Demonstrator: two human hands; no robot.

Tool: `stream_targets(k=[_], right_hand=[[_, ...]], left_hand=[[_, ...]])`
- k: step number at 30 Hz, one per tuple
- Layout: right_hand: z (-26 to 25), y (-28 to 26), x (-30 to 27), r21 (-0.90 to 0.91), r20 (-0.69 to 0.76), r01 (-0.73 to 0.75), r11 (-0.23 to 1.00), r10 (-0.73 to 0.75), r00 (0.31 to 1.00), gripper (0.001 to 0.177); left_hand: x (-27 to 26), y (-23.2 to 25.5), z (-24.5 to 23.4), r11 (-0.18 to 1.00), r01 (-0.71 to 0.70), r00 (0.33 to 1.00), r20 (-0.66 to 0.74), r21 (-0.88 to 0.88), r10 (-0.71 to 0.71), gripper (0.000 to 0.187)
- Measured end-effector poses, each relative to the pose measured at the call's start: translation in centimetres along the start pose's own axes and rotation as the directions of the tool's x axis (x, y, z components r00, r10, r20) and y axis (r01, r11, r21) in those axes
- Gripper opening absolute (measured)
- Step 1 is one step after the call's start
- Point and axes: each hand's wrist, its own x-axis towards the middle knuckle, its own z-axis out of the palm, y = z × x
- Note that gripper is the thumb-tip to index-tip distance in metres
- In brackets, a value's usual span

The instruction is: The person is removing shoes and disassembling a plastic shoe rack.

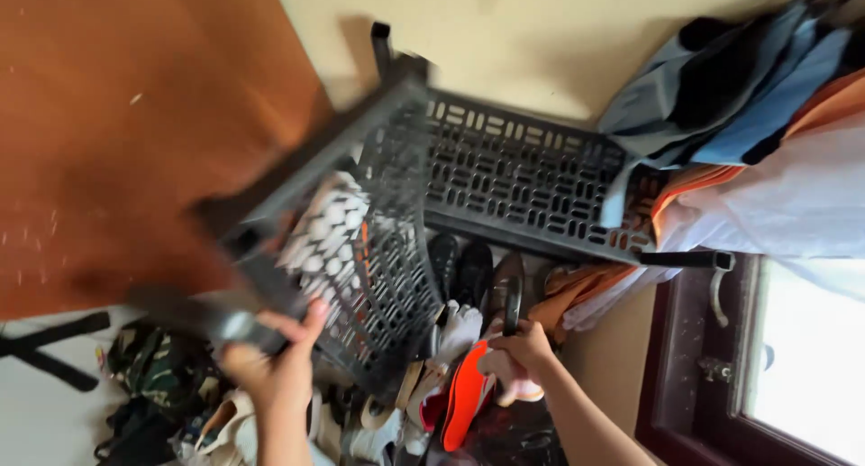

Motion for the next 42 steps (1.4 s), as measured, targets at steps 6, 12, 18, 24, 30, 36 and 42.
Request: stream_targets(k=[6,12,18,24,30,36,42], right_hand=[[3.4,5.0,1.6,-0.055,-0.113,-0.187,0.981,0.180,0.977,0.035],[4.0,5.0,1.4,-0.163,-0.218,-0.300,0.940,0.262,0.940,0.046],[4.8,6.2,3.0,-0.490,-0.141,-0.096,0.867,0.030,0.990,0.047],[8.6,4.8,1.7,-0.607,-0.181,-0.132,0.784,0.025,0.983,0.041],[12.3,9.6,2.3,-0.587,-0.197,-0.190,0.787,0.089,0.976,0.047],[13.3,12.6,4.0,-0.511,-0.250,-0.193,0.838,0.070,0.966,0.056],[11.6,12.0,4.8,-0.494,-0.247,-0.143,0.858,0.020,0.969,0.076]], left_hand=[[1.2,-1.2,3.4,0.942,0.318,0.943,0.136,-0.110,-0.302,0.031],[-0.2,-5.5,4.0,0.907,0.411,0.844,0.337,0.096,-0.418,0.031],[-10.7,-18.6,-3.7,0.828,0.560,0.825,0.093,-0.014,-0.557,0.039],[-18.5,-22.8,-5.7,0.666,0.655,0.610,-0.272,-0.357,-0.744,0.036],[-22.0,-23.2,-5.1,0.400,0.399,0.880,-0.221,0.825,-0.421,0.024],[-20.9,-20.7,2.3,0.588,0.210,0.781,0.228,0.781,-0.582,0.067],[-23.0,-24.9,6.5,0.647,0.181,0.545,0.472,0.740,-0.693,0.084]])
